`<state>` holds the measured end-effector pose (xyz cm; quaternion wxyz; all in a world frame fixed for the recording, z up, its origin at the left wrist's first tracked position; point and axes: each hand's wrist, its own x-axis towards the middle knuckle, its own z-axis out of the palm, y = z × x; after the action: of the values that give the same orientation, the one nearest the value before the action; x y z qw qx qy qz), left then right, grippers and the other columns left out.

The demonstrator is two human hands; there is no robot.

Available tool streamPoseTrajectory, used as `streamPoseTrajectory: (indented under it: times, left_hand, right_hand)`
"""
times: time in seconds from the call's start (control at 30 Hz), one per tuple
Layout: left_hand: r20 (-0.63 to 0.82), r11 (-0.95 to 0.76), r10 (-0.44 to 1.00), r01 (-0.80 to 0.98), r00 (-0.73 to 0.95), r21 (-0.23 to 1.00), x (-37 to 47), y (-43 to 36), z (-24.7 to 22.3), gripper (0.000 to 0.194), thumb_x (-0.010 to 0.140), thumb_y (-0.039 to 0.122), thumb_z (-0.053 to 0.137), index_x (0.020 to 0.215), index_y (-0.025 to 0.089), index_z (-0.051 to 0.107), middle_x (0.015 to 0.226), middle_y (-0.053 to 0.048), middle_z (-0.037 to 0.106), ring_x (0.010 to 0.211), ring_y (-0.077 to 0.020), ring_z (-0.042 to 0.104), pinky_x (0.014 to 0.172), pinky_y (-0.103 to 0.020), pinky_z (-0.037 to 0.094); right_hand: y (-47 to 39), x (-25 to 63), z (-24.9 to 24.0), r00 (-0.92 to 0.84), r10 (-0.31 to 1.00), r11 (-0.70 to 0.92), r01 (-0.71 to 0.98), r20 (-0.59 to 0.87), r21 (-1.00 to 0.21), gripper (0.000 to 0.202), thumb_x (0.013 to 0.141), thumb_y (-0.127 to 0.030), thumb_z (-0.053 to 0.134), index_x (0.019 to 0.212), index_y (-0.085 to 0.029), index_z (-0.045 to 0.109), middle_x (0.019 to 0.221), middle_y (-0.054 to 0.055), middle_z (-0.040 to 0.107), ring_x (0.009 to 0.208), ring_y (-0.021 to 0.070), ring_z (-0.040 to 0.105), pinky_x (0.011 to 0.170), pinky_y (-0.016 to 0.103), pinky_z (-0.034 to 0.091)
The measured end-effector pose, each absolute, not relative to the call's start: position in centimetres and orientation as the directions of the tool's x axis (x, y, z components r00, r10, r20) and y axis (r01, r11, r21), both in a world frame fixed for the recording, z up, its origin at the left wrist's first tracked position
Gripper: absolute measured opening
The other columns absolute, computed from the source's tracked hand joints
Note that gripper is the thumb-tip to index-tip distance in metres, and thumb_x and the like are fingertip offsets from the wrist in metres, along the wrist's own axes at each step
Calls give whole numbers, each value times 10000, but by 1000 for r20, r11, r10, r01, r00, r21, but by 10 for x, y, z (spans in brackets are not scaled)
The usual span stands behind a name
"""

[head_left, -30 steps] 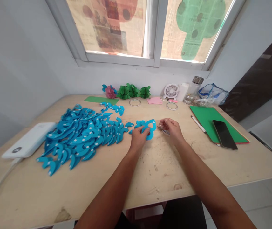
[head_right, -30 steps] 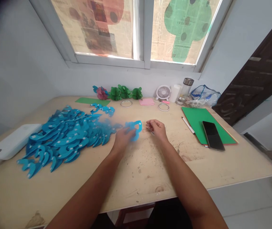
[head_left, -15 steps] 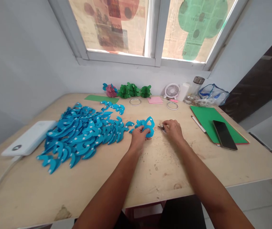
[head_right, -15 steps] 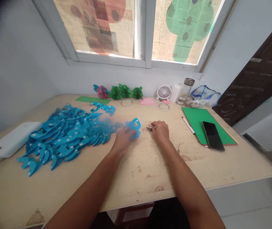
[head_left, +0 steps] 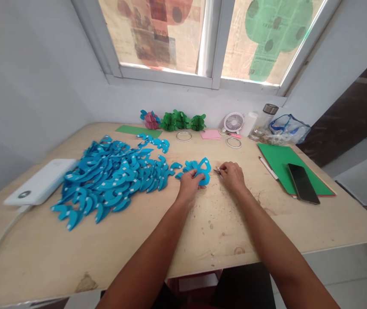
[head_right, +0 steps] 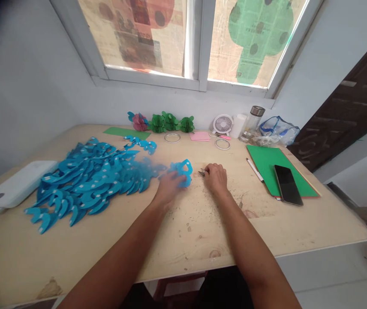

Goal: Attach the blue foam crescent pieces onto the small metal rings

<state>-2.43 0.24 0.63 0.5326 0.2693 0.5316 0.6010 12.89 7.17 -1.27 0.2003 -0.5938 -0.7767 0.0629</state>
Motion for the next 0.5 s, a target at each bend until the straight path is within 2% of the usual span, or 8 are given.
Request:
streamPoseTrajectory:
  times: [0.23,0.5]
  left_hand:
    - [-252,146,926,-350,-280,925,-23,1,9,155,508,204,620,642,127,616,631,-28,577,574,-113,519,426,-200,455]
    - [-262,153,925,-363,-276,919,-24,2,7,147,503,214,621,618,134,576,633,-21,553,584,-113,509,434,-201,452]
  right_hand:
    - [75,129,-14,-158,966,227,895,202,-383,75,781,-199,535,789,-210,608,855,42,637,850,192,504,715,295,327]
    - [72,127,-12,-162,966,229,897,200,-378,73,783,-198,532,794,-205,604,867,44,637,866,193,500,732,296,328]
